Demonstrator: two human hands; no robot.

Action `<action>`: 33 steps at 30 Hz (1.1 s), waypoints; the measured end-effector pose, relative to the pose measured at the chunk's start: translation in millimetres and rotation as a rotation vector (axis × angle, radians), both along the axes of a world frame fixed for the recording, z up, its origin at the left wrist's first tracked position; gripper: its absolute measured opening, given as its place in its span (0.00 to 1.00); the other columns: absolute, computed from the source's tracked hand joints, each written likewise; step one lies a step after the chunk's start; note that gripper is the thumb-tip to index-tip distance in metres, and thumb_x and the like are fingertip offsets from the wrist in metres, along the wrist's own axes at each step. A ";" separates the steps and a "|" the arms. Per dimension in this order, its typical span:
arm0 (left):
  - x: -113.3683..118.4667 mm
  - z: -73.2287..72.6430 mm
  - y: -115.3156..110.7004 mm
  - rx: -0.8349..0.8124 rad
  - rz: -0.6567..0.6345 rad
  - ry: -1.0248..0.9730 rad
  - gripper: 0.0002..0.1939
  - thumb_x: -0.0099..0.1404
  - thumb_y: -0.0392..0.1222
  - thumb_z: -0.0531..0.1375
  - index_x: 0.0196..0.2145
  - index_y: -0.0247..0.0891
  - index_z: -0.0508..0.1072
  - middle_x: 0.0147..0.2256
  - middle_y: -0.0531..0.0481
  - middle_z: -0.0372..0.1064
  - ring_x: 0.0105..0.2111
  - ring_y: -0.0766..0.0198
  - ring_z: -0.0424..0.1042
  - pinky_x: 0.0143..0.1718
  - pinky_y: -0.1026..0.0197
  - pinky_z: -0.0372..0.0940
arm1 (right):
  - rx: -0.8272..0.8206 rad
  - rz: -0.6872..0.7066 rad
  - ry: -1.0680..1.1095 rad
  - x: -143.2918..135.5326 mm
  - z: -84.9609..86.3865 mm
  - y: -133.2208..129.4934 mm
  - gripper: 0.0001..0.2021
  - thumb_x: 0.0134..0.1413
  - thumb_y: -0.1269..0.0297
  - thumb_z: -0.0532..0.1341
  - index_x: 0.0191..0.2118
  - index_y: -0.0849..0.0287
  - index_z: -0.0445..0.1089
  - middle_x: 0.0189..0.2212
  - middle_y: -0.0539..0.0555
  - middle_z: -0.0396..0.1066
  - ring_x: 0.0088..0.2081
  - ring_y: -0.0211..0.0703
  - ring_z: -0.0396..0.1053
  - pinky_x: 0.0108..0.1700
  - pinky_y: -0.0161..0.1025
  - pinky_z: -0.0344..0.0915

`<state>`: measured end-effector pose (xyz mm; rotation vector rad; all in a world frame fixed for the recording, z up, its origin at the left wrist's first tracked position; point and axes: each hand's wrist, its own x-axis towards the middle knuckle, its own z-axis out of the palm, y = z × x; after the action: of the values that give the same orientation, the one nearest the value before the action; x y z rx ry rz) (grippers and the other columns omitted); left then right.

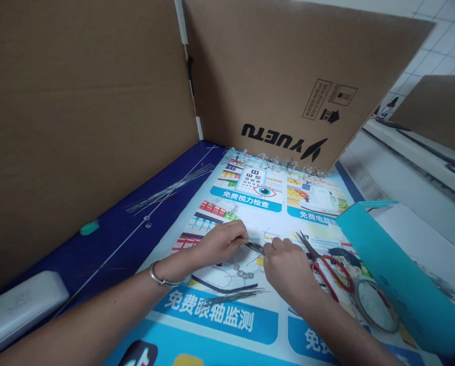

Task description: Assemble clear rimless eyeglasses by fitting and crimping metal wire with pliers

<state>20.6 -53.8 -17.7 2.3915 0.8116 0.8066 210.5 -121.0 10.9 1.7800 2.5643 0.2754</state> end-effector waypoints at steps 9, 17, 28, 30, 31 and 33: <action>0.3 1.8 0.6 -0.072 0.017 -0.073 0.07 0.58 0.28 0.50 0.28 0.36 0.64 0.28 0.52 0.63 0.29 0.68 0.62 0.31 0.65 0.57 | 0.015 -0.003 0.012 0.3 -1.9 1.2 0.08 0.53 0.71 0.51 0.31 0.59 0.67 0.29 0.55 0.64 0.31 0.43 0.59 0.29 0.38 0.48; -5.1 1.7 9.3 -0.302 0.042 -0.246 0.04 0.59 0.33 0.53 0.28 0.34 0.67 0.29 0.50 0.65 0.30 0.68 0.63 0.33 0.64 0.59 | 0.153 0.052 0.119 8.7 -5.5 10.1 0.08 0.53 0.67 0.53 0.34 0.60 0.68 0.30 0.55 0.64 0.36 0.44 0.58 0.39 0.40 0.51; -7.7 0.5 12.4 -0.581 -0.012 -0.490 0.04 0.57 0.37 0.57 0.28 0.32 0.67 0.29 0.50 0.66 0.30 0.68 0.65 0.32 0.64 0.61 | 0.164 -0.007 0.504 17.9 -23.4 20.1 0.09 0.52 0.67 0.52 0.36 0.60 0.67 0.31 0.54 0.64 0.37 0.41 0.59 0.40 0.37 0.55; -7.8 0.5 12.9 -0.607 -0.031 -0.508 0.05 0.57 0.37 0.58 0.28 0.32 0.67 0.29 0.49 0.66 0.30 0.68 0.65 0.32 0.64 0.61 | 0.160 -0.006 0.514 17.5 -24.4 20.3 0.09 0.52 0.67 0.52 0.36 0.60 0.67 0.31 0.54 0.64 0.37 0.41 0.59 0.39 0.37 0.55; -8.0 0.4 13.2 -0.621 -0.043 -0.516 0.05 0.57 0.37 0.58 0.28 0.32 0.67 0.29 0.49 0.66 0.30 0.68 0.66 0.32 0.64 0.61 | 0.161 -0.005 0.519 17.4 -24.9 20.4 0.09 0.52 0.67 0.52 0.37 0.60 0.67 0.31 0.54 0.64 0.37 0.41 0.59 0.39 0.36 0.55; -8.3 -0.2 13.6 -0.655 -0.068 -0.535 0.06 0.56 0.38 0.59 0.28 0.32 0.67 0.30 0.48 0.66 0.30 0.67 0.66 0.32 0.63 0.62 | 0.161 -0.002 0.525 17.4 -26.1 20.5 0.09 0.52 0.67 0.52 0.37 0.60 0.67 0.31 0.54 0.64 0.36 0.41 0.59 0.39 0.36 0.56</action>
<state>12.2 -40.2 -17.9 1.5238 0.6351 0.9184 227.9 -100.5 -15.2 2.1561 2.9504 0.0087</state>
